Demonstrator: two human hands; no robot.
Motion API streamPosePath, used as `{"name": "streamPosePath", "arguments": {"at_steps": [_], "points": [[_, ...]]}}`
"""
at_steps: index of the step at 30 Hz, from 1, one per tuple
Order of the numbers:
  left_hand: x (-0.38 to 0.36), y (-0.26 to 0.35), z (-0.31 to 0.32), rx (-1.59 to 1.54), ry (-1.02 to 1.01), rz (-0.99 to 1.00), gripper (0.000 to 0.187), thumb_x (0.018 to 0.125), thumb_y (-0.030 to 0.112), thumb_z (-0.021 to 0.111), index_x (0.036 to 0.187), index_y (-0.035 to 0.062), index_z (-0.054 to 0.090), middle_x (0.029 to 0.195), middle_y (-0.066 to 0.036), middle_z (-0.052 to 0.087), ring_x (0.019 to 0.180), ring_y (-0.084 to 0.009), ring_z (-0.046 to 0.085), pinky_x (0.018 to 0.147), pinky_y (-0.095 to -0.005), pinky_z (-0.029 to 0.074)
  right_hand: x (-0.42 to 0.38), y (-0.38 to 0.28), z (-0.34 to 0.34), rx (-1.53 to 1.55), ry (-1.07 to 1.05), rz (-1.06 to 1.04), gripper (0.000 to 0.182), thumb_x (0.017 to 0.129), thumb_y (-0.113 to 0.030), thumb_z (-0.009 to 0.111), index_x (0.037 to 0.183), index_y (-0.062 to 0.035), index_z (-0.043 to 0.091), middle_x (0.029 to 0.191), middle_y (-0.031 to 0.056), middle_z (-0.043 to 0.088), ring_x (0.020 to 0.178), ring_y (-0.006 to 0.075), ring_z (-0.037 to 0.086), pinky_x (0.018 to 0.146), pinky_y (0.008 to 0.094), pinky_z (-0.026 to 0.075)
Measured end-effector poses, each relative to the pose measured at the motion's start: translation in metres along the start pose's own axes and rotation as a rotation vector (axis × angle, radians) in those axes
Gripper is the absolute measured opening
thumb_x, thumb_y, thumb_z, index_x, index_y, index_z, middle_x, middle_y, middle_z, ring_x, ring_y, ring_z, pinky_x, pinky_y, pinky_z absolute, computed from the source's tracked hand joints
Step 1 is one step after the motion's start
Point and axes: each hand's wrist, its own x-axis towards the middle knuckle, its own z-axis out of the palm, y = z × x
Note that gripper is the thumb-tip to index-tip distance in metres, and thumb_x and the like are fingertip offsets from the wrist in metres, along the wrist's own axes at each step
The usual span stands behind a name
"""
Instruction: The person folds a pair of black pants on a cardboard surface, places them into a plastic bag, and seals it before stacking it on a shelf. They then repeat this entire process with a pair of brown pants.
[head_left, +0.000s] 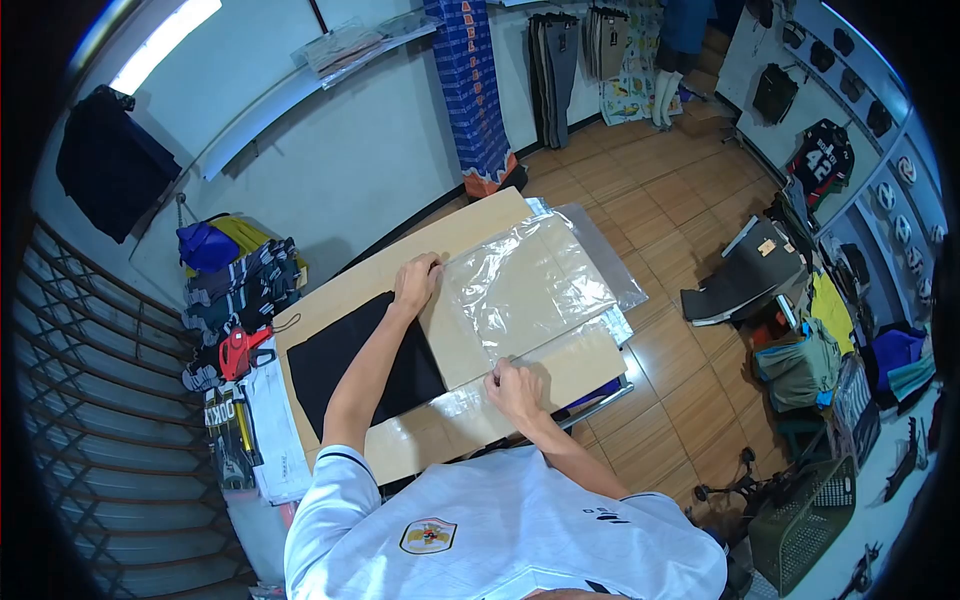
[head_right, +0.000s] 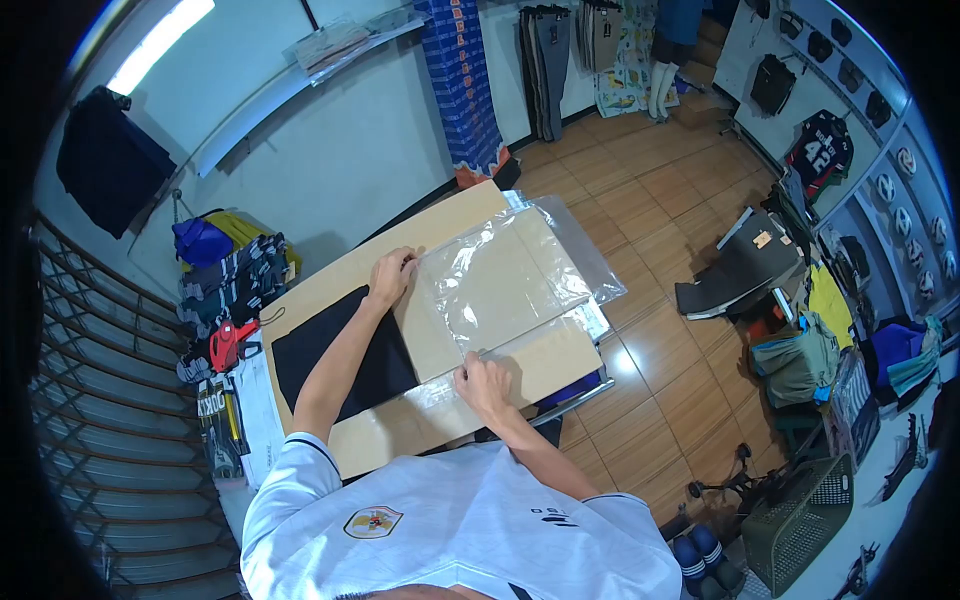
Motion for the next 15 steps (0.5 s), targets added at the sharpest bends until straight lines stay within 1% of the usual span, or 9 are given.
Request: {"name": "streamPosePath", "arguments": {"at_steps": [4,7,8,11,13,15], "points": [[-0.012,-0.009,-0.012,0.038,-0.002,-0.020,0.014,0.091,0.013,0.069,0.098,0.0014,0.072,0.094,-0.018,0.075,0.092,-0.0394,0.072,0.083,-0.0457,0.055,-0.010,-0.017,0.012,0.006,0.027,0.004,0.020,0.087,-0.023,0.072,0.081,-0.0040,0.069,0.070,0.0191,0.071,0.068,0.0428,0.070,0.063,0.0562,0.053],[-0.015,-0.016,-0.015,0.061,-0.021,-0.025,0.015,0.090,0.010,0.069,0.103,0.0055,0.072,0.099,-0.018,0.075,0.095,-0.0399,0.071,0.087,-0.0497,0.054,-0.016,-0.023,0.015,-0.015,0.046,0.015,0.020,0.087,-0.023,0.072,0.082,-0.0041,0.069,0.070,0.0196,0.071,0.068,0.0436,0.070,0.064,0.0561,0.053],[-0.017,-0.018,-0.017,0.038,0.012,-0.006,0.019,0.089,0.008,0.067,0.108,0.0055,0.071,0.104,-0.018,0.074,0.098,-0.0395,0.070,0.088,-0.0499,0.053,-0.014,-0.025,0.014,-0.027,0.055,0.012,0.020,0.087,-0.023,0.072,0.082,-0.0041,0.069,0.070,0.0198,0.071,0.068,0.0439,0.070,0.064,0.0560,0.053],[-0.032,-0.015,-0.037,-0.021,0.086,0.021,0.033,0.087,0.003,0.062,0.119,0.0049,0.067,0.117,-0.019,0.071,0.108,-0.0393,0.068,0.094,-0.0493,0.052,-0.007,-0.033,0.007,-0.073,0.012,0.056,0.017,0.087,-0.021,0.072,0.089,-0.0040,0.070,0.075,0.0198,0.072,0.072,0.0438,0.070,0.066,0.0547,0.054],[-0.050,-0.014,-0.056,-0.051,0.101,0.018,0.041,0.085,0.000,0.057,0.125,0.0034,0.064,0.127,-0.021,0.067,0.116,-0.0407,0.065,0.098,-0.0474,0.052,0.000,-0.035,0.007,-0.046,0.060,0.011,0.017,0.086,-0.019,0.072,0.095,-0.0041,0.069,0.085,0.0201,0.073,0.079,0.0435,0.071,0.069,0.0539,0.055],[-0.070,-0.022,-0.068,-0.052,0.088,-0.022,0.041,0.085,0.001,0.057,0.126,0.0042,0.063,0.129,-0.020,0.065,0.123,-0.0395,0.061,0.105,-0.0488,0.047,0.010,-0.038,0.007,-0.029,0.088,-0.027,0.019,0.086,-0.016,0.071,0.100,-0.0043,0.069,0.095,0.0202,0.072,0.086,0.0432,0.071,0.073,0.0532,0.055]]}}
